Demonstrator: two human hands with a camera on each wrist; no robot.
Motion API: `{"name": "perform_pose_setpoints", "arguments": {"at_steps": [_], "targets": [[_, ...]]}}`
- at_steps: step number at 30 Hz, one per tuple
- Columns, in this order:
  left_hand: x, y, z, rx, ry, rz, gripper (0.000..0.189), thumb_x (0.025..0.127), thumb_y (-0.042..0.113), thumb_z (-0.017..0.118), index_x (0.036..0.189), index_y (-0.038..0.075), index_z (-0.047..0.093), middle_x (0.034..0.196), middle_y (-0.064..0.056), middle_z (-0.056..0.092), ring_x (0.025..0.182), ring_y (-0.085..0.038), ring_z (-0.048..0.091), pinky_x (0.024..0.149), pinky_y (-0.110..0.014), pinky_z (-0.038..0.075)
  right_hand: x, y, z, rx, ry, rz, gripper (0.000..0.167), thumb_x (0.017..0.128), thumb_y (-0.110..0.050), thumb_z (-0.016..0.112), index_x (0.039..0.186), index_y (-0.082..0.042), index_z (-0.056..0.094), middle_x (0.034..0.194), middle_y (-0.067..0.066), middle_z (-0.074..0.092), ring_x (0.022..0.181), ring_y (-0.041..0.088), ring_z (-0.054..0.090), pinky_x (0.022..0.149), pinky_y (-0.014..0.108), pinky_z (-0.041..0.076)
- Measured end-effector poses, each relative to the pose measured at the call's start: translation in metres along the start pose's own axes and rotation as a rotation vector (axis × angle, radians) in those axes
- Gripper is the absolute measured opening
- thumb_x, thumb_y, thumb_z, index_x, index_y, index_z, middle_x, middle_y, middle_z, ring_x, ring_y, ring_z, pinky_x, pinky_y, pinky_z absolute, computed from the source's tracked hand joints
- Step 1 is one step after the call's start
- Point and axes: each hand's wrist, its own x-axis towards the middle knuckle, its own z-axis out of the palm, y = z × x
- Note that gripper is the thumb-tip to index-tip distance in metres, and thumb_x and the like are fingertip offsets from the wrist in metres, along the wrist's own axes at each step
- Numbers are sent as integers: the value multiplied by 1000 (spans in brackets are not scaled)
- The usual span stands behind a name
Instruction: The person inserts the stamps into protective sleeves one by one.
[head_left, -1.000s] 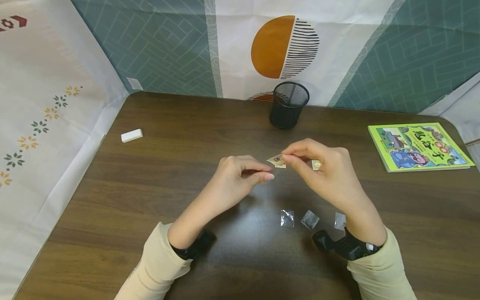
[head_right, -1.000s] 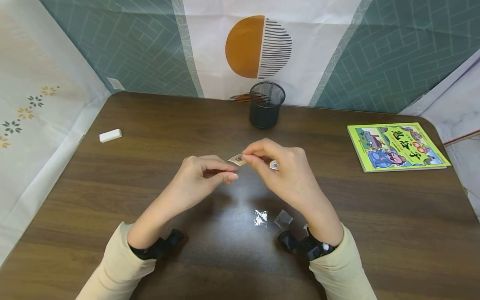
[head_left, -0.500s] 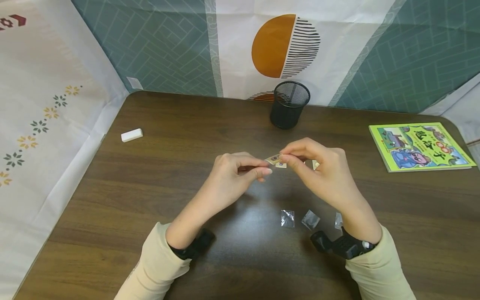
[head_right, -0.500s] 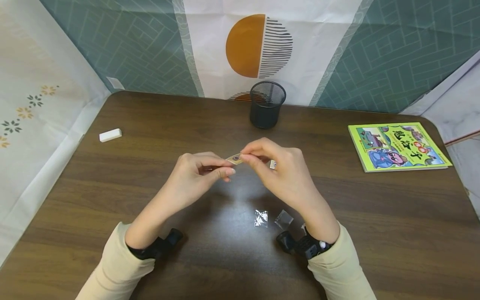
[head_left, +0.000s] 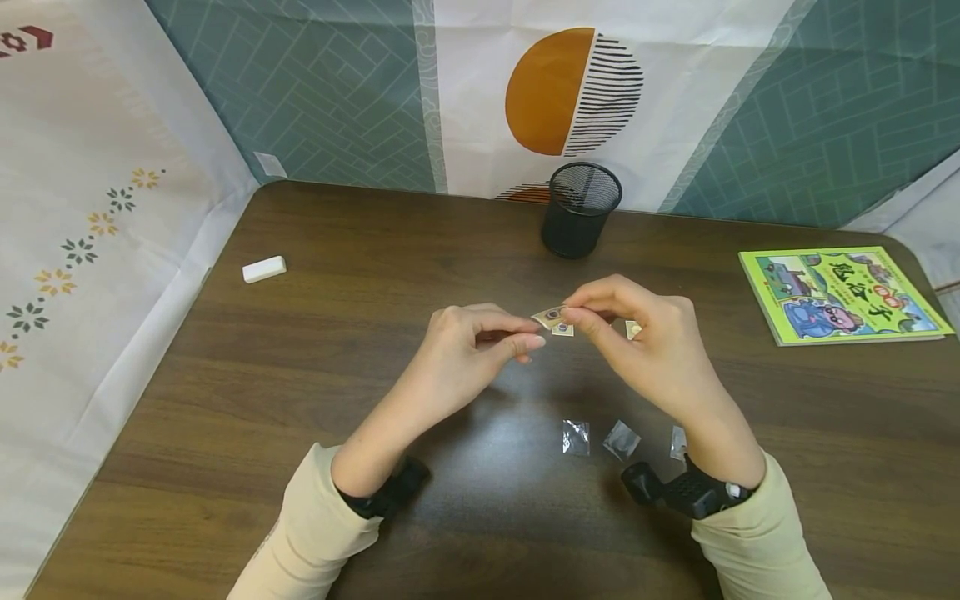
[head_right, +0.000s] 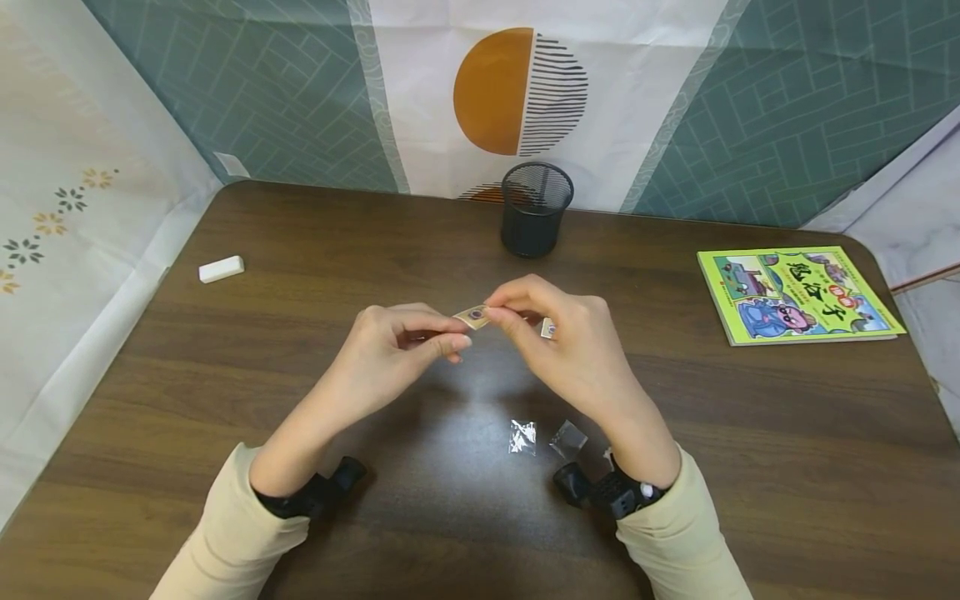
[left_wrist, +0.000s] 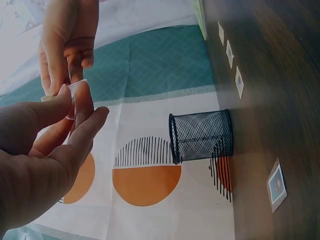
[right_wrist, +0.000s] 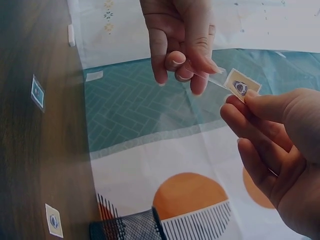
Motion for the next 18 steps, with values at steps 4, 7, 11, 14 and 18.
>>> {"name": "perform_pose_setpoints", "arguments": {"at_steps": [4,7,11,14,18], "targets": [[0,0,0,-66,-11,-48,12,82,13,73,91,5,74,76,-2,70,64,-7,65,57,-26,52,0,1,-1,-13,6,-10,18,75,3,75,88,-8,69,79,0,71,65,0,60,53,14,42],[1,1,0,-124,-16,-89,11,82,12,72,89,4,73,76,-4,70,63,-10,66,56,-26,52,1,1,-2,-8,10,-15,18,74,3,75,87,-7,69,80,0,71,67,-2,62,53,14,42],[1,2,-1,-150,-19,-112,9,83,12,71,86,4,72,74,-3,69,62,-10,65,54,-26,49,1,2,-2,14,-2,-9,18,74,3,75,86,-8,69,79,-2,70,70,-3,63,51,15,41],[1,3,-1,-137,-23,-111,7,83,13,72,85,6,72,72,-2,68,61,-10,64,53,-25,47,0,3,-1,26,-15,-4,18,74,3,75,86,-9,69,79,-2,70,70,-3,64,52,15,41],[1,3,-1,-112,-31,-113,7,81,14,73,83,7,71,71,-2,68,62,-10,63,55,-28,48,1,3,-2,50,-29,3,19,73,5,75,87,-7,69,79,-1,70,72,-3,64,55,15,44]]}}
